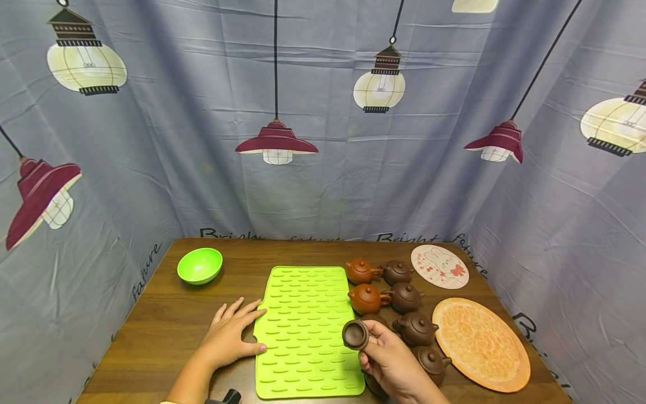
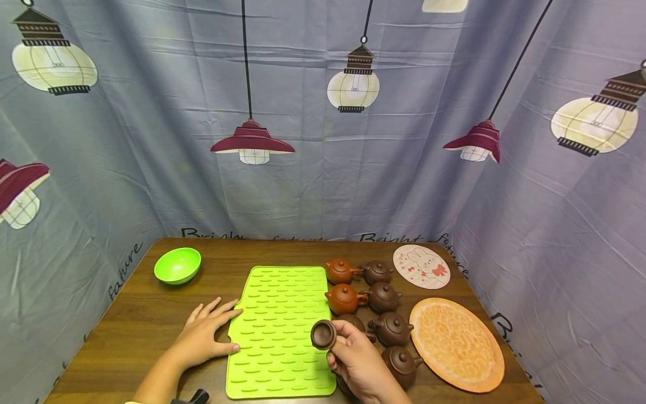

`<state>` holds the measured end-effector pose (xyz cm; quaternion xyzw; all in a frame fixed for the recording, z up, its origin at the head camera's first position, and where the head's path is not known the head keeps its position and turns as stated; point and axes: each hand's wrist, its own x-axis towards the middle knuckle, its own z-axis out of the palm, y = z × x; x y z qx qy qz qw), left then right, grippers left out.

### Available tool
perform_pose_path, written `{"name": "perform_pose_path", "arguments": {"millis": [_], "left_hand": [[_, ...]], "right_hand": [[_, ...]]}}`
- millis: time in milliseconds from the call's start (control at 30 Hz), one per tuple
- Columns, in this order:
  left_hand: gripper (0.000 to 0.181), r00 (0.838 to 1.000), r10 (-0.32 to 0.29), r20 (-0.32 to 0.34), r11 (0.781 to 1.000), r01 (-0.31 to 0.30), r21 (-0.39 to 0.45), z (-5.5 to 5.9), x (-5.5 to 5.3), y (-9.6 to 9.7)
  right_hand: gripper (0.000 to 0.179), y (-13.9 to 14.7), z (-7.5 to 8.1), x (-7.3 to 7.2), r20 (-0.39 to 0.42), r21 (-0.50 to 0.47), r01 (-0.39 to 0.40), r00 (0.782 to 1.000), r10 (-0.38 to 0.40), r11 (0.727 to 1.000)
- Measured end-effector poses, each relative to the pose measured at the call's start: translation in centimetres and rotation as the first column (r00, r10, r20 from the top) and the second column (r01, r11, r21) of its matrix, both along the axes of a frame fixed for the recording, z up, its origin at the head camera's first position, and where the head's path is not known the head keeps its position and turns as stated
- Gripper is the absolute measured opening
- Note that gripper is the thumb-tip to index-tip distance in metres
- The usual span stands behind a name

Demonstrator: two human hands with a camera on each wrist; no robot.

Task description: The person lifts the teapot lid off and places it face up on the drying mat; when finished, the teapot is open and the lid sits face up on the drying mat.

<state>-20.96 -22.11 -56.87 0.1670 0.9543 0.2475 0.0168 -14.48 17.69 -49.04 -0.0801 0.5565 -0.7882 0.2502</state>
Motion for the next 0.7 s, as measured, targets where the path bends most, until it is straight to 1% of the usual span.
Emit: {"name": "perform_pose_path", "arguments": {"millis": [100, 233, 467, 700], "left_hand": [[0.095, 1.000, 0.001, -0.002, 1.000, -0.001, -0.001, 0.0, 0.0, 0.0], [0.095, 1.000, 0.002, -0.003, 1.000, -0.002, -0.005, -0.1, 0.0, 0.0], [0.094, 1.000, 0.000, -0.003, 1.000, 0.000, 0.006, 0.0, 0.1, 0.0], [0.093, 1.000, -0.004, -0.005, 1.000, 0.004, 0.015, 0.0, 0.1, 0.0]], "right_hand": [[0.029, -0.8, 0.0, -0.1, -0.004, -0.002, -0.011, 1.000, 0.011, 1.000], [0.031, -1.9, 0.0, -0.1, -0.014, 0.018, -0.027, 1.000, 0.028, 0.999], [0.043, -3.9, 0.1, -0.3, 0.015, 0.055, -0.035, 0.999, 0.034, 0.998], [0.041, -5.8, 0.0, -0.3, 0.031, 0.045, -0.047, 0.998, 0.046, 0.998]]}}
